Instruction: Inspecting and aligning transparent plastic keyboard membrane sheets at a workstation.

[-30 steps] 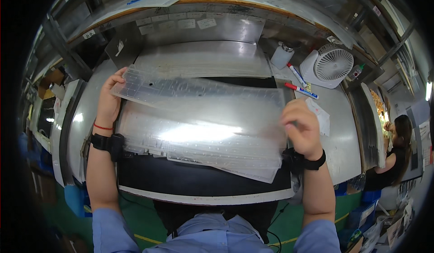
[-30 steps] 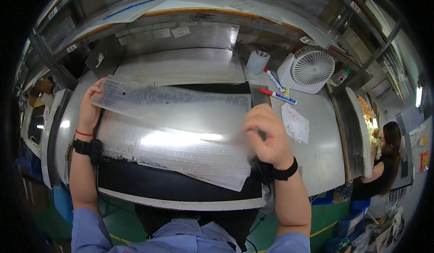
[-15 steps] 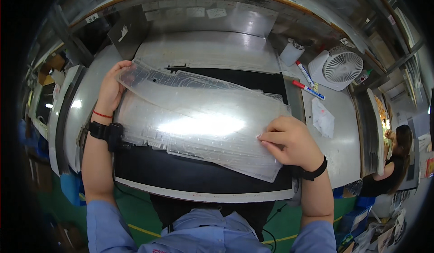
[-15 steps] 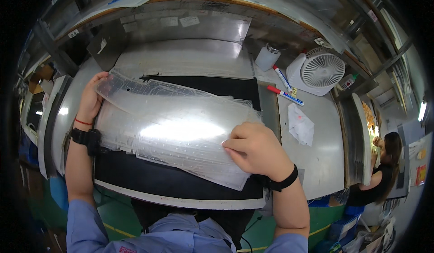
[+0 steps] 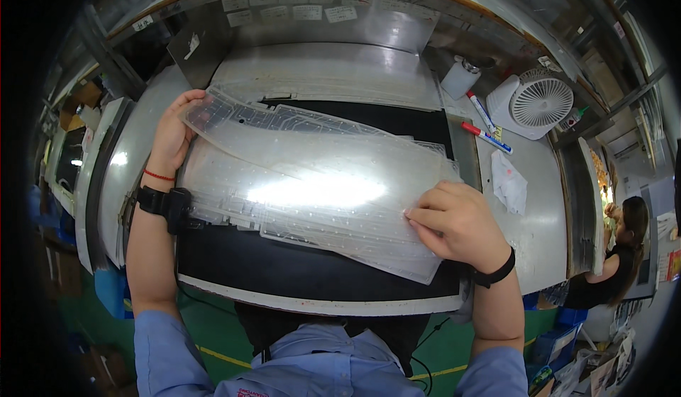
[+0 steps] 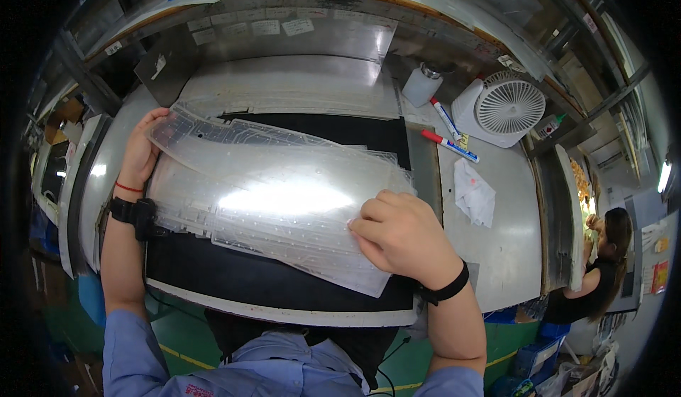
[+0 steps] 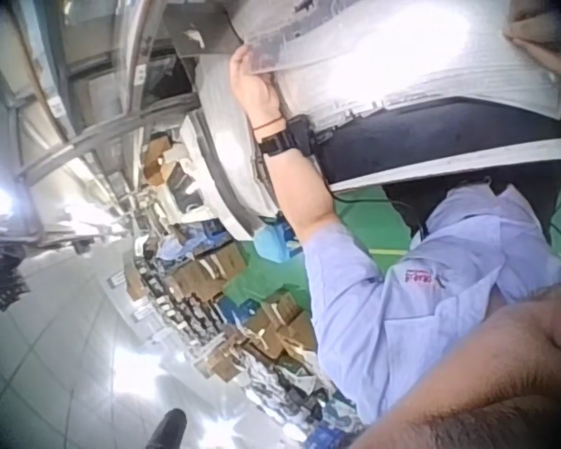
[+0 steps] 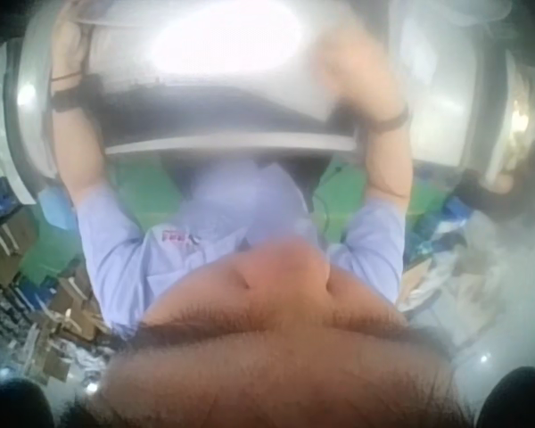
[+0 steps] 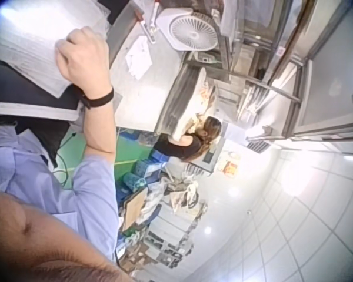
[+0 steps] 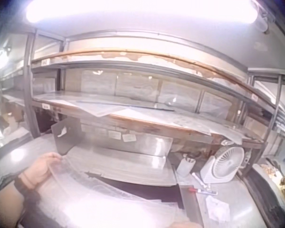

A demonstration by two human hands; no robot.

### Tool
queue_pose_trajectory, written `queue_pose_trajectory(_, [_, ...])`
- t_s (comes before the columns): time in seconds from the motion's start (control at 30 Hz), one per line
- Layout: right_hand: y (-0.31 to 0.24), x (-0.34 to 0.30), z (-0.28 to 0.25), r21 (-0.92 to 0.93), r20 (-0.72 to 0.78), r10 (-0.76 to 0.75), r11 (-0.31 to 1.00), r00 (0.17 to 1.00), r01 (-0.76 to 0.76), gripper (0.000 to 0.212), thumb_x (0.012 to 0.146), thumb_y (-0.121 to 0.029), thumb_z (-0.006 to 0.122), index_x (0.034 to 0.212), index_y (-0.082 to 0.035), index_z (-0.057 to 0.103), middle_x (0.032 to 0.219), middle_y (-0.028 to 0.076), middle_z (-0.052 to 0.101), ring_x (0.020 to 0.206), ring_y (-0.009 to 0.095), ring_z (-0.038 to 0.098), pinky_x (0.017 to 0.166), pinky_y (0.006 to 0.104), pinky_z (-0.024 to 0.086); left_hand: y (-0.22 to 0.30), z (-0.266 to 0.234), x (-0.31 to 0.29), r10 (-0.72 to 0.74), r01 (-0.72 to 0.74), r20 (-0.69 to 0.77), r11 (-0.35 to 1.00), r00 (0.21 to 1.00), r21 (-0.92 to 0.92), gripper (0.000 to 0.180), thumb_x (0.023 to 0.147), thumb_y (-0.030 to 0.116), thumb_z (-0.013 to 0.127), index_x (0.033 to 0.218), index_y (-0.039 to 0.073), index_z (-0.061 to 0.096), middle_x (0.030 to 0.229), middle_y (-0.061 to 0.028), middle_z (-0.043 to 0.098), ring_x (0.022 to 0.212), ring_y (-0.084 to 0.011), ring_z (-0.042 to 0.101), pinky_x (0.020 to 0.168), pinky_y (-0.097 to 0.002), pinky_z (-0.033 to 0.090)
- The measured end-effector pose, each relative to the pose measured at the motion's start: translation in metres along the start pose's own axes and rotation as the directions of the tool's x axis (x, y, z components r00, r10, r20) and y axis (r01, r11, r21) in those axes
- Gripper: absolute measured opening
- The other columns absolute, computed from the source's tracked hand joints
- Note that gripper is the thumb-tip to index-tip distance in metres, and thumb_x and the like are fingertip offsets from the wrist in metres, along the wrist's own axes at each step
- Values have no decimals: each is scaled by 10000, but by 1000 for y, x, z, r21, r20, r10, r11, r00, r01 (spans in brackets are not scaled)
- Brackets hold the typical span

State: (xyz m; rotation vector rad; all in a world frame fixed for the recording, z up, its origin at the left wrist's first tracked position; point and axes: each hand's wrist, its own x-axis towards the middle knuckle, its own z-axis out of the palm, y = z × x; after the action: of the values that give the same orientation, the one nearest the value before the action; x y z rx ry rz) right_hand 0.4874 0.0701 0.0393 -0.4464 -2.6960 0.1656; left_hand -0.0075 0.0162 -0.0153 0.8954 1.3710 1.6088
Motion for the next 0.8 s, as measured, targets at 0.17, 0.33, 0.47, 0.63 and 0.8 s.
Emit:
queue_pose_trajectory(0.17, [-1,0,0,-8,-9,-2,1000,1000,2,50,740,-110,724,771,-94,689,750,30,577,734,226,579,618,356,469,1,4,-1,-5,5,-9,1000,1000,-14,195,996,90,527,1168,33,599,1108,-71,678,943,-136,655,844,-255,534])
queue_pose_trajectory(0.33, [0,0,0,-6,-9,-7,1000,1000,7,53,732,-110,725,764,-91,687,754,32,584,736,225,579,620,354,473,-1,-1,1,-1,1,20,1000,1000,-13,206,1010,97,510,1183,27,597,1123,-74,688,989,-136,663,880,-250,531])
queue_pose_trajectory(0.47, [-1,2,-2,-15,4,-5,1000,1000,5,52,730,-109,724,764,-90,690,753,32,585,736,224,580,626,351,479,-1,-2,1,0,0,21,1000,1000,-11,204,1007,94,515,1181,25,598,1123,-76,688,992,-138,663,887,-251,530])
queue_pose_trajectory(0.63, [-1,1,-1,-22,-10,0,1000,1000,0,52,722,-109,723,754,-88,688,750,29,587,736,222,579,628,346,484,0,2,0,-2,2,-1,1000,1000,-9,194,998,92,532,1168,31,603,1109,-65,684,945,-126,654,845,-245,532])
queue_pose_trajectory(0.8, [-1,1,1,-21,-25,3,1000,1000,-4,49,716,-105,724,741,-88,686,748,27,589,735,221,579,626,346,487,3,7,-3,3,-3,-19,1000,1000,-4,188,994,92,541,1161,37,608,1102,-58,681,921,-119,649,821,-242,533])
